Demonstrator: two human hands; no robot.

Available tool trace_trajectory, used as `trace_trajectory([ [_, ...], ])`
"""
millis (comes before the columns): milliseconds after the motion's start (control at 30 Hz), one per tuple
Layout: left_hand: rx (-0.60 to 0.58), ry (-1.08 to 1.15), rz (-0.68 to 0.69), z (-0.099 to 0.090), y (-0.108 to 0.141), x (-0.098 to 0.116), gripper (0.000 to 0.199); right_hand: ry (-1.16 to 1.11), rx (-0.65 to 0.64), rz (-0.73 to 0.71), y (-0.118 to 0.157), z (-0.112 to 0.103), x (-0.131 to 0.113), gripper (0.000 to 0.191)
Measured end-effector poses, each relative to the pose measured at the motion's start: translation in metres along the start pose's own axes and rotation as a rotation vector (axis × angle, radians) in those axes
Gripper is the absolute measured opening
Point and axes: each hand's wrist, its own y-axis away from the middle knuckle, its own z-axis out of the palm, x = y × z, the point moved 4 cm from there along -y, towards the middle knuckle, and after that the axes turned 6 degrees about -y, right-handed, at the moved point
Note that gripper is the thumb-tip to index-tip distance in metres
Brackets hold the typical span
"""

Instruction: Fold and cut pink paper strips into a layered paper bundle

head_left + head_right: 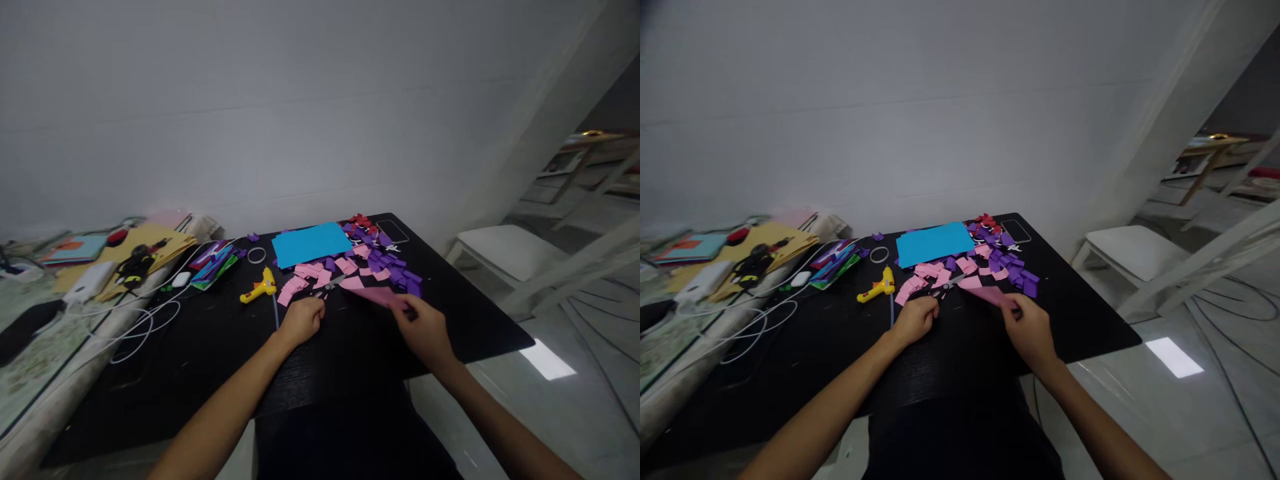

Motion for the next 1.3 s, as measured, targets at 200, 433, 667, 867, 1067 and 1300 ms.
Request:
trace_trajectory([
  [200, 0.08, 0.15, -0.072, -0.009, -0.001, 0.002, 0.023, -0.776, 0.023, 0.228, -0.03, -0.026, -0.036, 0.019],
  [433, 0.201, 0.406, -0.247, -0.022, -0.002, -0.003, 0.016, -1.135, -0.668, 0.615, -0.065, 0.061, -0.062, 0.02],
  [667, 0.14, 0.716, -0.447, -0.019, 0.0, -0.002, 0.031, -0.812, -0.835, 0.587, -0.053, 0.13, -0.03, 0.036],
  [867, 0.053, 0.87, -0.61, -0.018, 0.002, 0.003, 0.041, -0.743, -0.842, 0.48, -0.046, 0.147, -0.01, 0.043],
  [1067, -0.072, 1.083, -0.795, -0.009, 0.013, 0.002, 0.048, -0.835, -0.811, 0.542, -0.041, 0.15, -0.007, 0.04],
  [1300, -0.026, 1.236, -1.297, 0.0, 0.038, -0.005, 0.073, -0.854, -0.796, 0.571, -0.038, 0.144, -0.009, 0.03],
])
